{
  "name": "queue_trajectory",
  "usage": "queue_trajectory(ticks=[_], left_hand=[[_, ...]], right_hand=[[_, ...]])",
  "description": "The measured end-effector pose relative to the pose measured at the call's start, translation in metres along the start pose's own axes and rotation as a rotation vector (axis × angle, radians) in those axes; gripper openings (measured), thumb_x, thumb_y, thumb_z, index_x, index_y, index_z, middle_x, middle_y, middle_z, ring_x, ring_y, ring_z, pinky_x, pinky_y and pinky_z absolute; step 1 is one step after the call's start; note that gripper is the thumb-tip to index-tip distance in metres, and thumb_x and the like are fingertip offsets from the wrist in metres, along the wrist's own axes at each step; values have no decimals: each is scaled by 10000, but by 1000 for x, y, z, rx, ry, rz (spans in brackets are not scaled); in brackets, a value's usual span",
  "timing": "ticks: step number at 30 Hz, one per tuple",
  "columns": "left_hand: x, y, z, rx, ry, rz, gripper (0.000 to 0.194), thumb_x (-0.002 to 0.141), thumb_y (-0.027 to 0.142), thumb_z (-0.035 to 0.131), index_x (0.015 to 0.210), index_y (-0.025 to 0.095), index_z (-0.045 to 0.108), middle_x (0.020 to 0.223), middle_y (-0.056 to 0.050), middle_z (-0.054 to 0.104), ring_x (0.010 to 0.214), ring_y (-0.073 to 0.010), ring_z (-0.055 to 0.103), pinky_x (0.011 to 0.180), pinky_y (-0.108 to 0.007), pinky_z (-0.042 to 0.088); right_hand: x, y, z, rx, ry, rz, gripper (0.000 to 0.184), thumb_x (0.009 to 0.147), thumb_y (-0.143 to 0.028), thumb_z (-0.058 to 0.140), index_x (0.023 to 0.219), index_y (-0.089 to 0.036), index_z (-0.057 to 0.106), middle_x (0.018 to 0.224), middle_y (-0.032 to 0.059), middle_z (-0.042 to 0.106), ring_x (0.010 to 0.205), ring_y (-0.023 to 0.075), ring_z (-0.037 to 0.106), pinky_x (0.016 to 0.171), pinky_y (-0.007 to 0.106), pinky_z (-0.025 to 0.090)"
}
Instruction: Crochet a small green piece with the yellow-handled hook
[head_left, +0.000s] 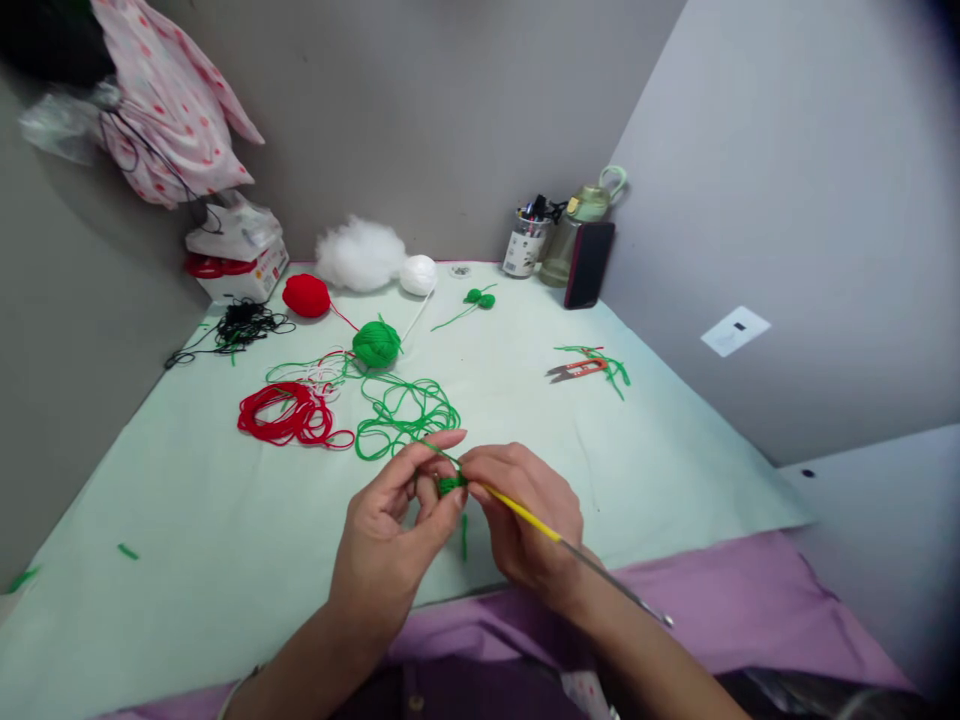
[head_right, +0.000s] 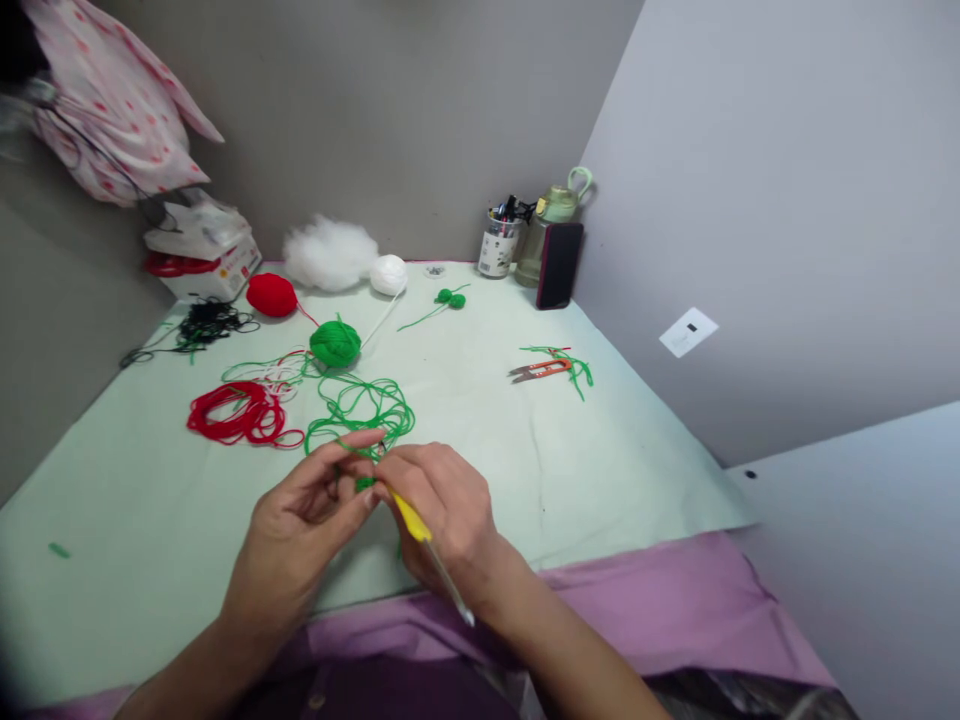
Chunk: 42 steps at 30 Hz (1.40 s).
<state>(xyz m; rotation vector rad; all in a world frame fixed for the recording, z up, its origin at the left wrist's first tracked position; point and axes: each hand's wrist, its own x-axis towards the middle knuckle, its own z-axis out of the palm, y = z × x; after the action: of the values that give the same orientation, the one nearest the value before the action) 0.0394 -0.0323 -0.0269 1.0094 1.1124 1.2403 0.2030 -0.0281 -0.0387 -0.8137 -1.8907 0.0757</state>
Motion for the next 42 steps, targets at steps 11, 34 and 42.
queue_trajectory(ticks=[11, 34, 42], left_hand=[[3, 1, -8, -181, -125, -99, 327, 833, 310, 910, 1154, 296, 850, 886, 6, 671, 839, -132, 589, 811, -219, 494], [-7, 0, -3, 134, 60, 117, 225, 825, 194, 853, 1031, 283, 871, 752, 37, 612, 652, -130, 500, 717, -246, 492], [0, 7, -3, -354, -123, -285, 540, 710, 315, 994, 1224, 249, 841, 803, 17, 636, 678, -109, 507, 693, -218, 476]], right_hand=[[4, 3, 0, 867, 192, 667, 221, 1091, -354, 626, 979, -234, 774, 914, 20, 802, 703, 132, 717, 727, 292, 592], [1, -4, -12, 293, 37, 198, 214, 1102, -166, 484, 1145, -230, 684, 929, 69, 782, 815, 195, 756, 730, 347, 647], [-8, -1, -4, 14, -6, -9, 388, 1017, -122, 660, 1343, -308, 753, 1154, 103, 813, 982, 243, 790, 804, 382, 684]])
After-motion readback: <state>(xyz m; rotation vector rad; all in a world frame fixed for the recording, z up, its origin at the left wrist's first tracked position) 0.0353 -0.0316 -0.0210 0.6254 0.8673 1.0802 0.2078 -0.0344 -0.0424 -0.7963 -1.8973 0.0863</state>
